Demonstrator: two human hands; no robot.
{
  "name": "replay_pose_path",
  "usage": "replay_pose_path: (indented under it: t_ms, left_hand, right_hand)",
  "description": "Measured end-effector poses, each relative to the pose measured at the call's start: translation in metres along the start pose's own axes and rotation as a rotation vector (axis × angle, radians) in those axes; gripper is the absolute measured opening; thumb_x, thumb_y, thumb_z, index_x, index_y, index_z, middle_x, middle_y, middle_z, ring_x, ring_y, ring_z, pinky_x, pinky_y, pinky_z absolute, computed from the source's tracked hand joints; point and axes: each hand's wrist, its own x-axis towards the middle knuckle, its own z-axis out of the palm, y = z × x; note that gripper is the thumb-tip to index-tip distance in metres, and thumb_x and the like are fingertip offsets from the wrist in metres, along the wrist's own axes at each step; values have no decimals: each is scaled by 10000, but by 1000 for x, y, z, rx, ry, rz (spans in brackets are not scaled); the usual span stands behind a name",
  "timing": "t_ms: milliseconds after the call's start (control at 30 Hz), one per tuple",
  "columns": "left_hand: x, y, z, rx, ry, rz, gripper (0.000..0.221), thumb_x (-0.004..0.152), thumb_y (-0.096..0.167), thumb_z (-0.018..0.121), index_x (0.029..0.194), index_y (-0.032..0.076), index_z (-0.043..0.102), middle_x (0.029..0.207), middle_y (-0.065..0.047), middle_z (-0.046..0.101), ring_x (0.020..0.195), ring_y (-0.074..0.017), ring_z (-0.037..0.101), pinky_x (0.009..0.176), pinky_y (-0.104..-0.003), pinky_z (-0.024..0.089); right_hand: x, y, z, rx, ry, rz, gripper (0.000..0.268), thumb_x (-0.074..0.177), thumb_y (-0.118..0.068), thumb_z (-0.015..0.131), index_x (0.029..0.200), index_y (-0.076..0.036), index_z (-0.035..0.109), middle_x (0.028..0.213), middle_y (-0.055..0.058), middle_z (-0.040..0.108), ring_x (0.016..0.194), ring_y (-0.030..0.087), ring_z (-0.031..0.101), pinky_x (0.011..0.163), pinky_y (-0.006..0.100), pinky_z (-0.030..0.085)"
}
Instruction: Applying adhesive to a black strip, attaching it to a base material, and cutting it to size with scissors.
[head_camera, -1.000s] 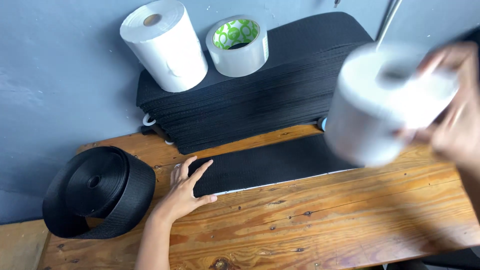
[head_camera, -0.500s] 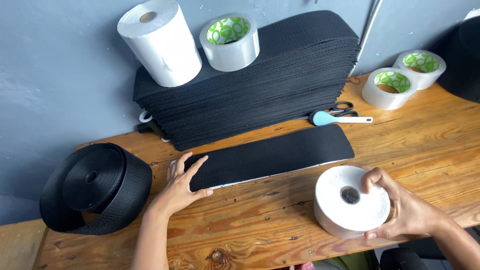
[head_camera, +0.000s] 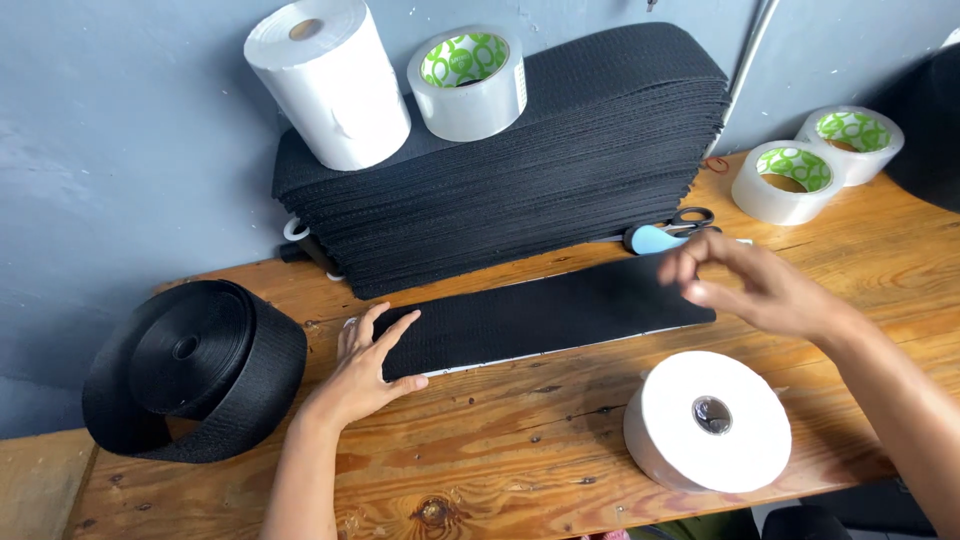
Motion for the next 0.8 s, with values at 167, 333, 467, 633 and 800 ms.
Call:
replay_pose_path:
  t_ms: [167,333,467,633,800]
  left_hand:
    - [2,-5,2,95,27,17,943,813,585,780,1606,416,298,1650,-138,144,1513,-413,157,1231,-577,104]
    - [0,9,-5,91,45,10,1027,761,665,808,1615,369,319,1659,-212,144,1553,-455,125,1220,-655,53]
    - [-3,56,-34,-90,295,131,923,813,477,813,1597,245,385,1594,-282,250,1473,-540,247,1170,-717,184]
    - [8,102,-79,-104,838,517,729,836,221,847,1476,60,537,1433,-250,436,1372,-517,447,1125,-619,390]
    - [45,120,-144,-10,1146,551,947,1096,503,843,1669,180,162,1694,-221,269,1644,-342,267,1402,-493,291]
  right_hand:
    - [46,12,28,-318,-11,-125,318,897,-365,733,1105,-132,670,1125,91,714,1106,270,686,970,410,528]
    - [45,25,55,-539,-118,-37,397,891,-502,741,1096,-166,692,1130,95,693,1135,311,682,975,434,559]
    - [44,40,57,-722,-138,-74,393,892,-546,717,1115,-224,675,1226,21,645,1157,274,638,970,414,541]
    - [45,55,65,-773,-18,-226,342,909,-534,699,1020,-212,670,1080,28,644,1065,274,646,892,400,560]
    - [43,65,62,-628,5,-384,278,964,-393,661,1100,-152,680,1175,79,629,1025,283,602,931,412,501]
